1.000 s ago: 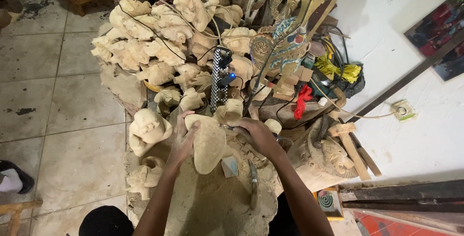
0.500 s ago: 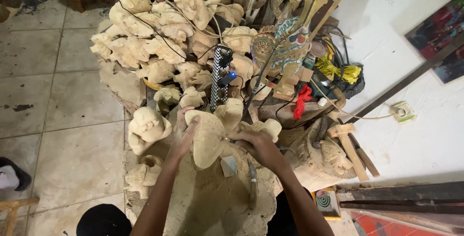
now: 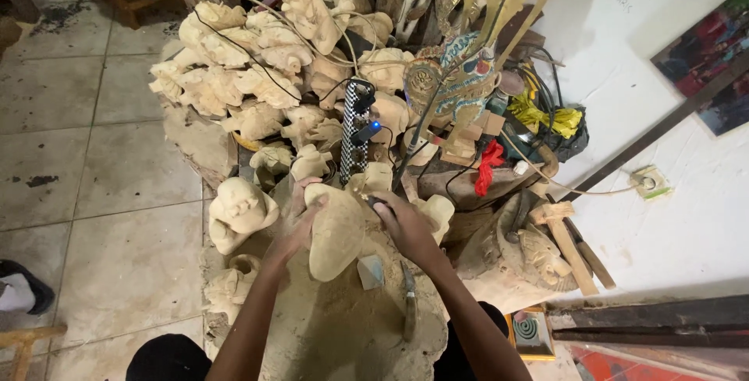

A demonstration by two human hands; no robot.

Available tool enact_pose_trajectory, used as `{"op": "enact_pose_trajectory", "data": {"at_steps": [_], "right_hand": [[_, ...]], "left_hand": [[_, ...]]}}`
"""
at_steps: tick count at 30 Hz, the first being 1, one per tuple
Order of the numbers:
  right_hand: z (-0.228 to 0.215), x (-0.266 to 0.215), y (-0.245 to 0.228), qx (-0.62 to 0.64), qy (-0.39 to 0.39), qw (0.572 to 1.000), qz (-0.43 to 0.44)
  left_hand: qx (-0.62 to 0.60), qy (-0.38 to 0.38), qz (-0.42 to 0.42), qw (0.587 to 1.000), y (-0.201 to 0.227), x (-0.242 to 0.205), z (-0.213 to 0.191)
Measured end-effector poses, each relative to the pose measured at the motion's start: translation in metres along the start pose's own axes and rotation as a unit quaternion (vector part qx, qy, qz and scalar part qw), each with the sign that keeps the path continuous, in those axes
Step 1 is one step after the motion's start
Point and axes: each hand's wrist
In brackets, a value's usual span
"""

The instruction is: Sanding and refining small wooden figurines using a hand tool

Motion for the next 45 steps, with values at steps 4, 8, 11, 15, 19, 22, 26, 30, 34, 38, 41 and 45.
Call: {"op": "enact_pose_trajectory", "data": {"at_steps": [4,8,11,15,19,22,26,30,34,38,41,45], "right_hand": [[0.032,0.002,0.019,0.074,-0.048,0.996,-0.026],[0.021,-0.005,0.0,0.096,-0.078,0.991,-0.043],[0.015,-0.008,-0.014,0.083,-0.061,0.994,-0.035],[0.012,-0.008,-0.024,0.078,-0.036,0.996,-0.032],[0.019,-0.007,-0.018,0.05,-0.046,0.997,0.031],[0.023,-0.009,-0.021,0.063,-0.054,0.996,0.025],[0.024,-0.008,-0.026,0.074,-0.022,0.997,0.0],[0.022,-0.009,-0.029,0.072,-0.026,0.997,0.02],[0.022,-0.009,-0.031,0.082,-0.027,0.996,0.029],[0.021,-0.009,-0.031,0.081,-0.014,0.996,0.017],[0.019,-0.01,-0.033,0.074,-0.008,0.997,0.009],[0.013,-0.015,-0.04,0.078,-0.013,0.997,0.016]], "left_hand": [[-0.009,-0.013,-0.006,1.0,-0.003,0.003,0.0],[0.018,0.0,-0.002,1.0,0.006,-0.003,-0.008],[0.025,0.007,-0.029,0.999,0.03,-0.008,-0.012],[0.007,-0.009,-0.03,0.999,0.009,-0.023,-0.018],[0.134,-0.028,-0.091,0.986,0.072,-0.081,0.0],[0.195,-0.02,-0.15,0.969,0.049,-0.089,0.002],[0.138,0.0,0.055,0.989,0.028,-0.082,-0.004],[0.132,-0.011,0.021,0.991,0.048,-0.08,-0.007],[0.1,-0.01,0.007,0.995,0.039,-0.085,-0.011],[0.077,0.02,0.002,0.997,0.032,-0.084,-0.012],[0.089,0.026,0.002,0.996,0.048,-0.086,-0.017],[0.122,0.004,0.016,0.992,0.003,-0.072,-0.019]]}}
Point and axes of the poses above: each hand's wrist, its own x-axis towards the middle knuckle, its own z-axis out of the palm, y = z × x, and after that the axes turned 10 degrees about -x, right-handed
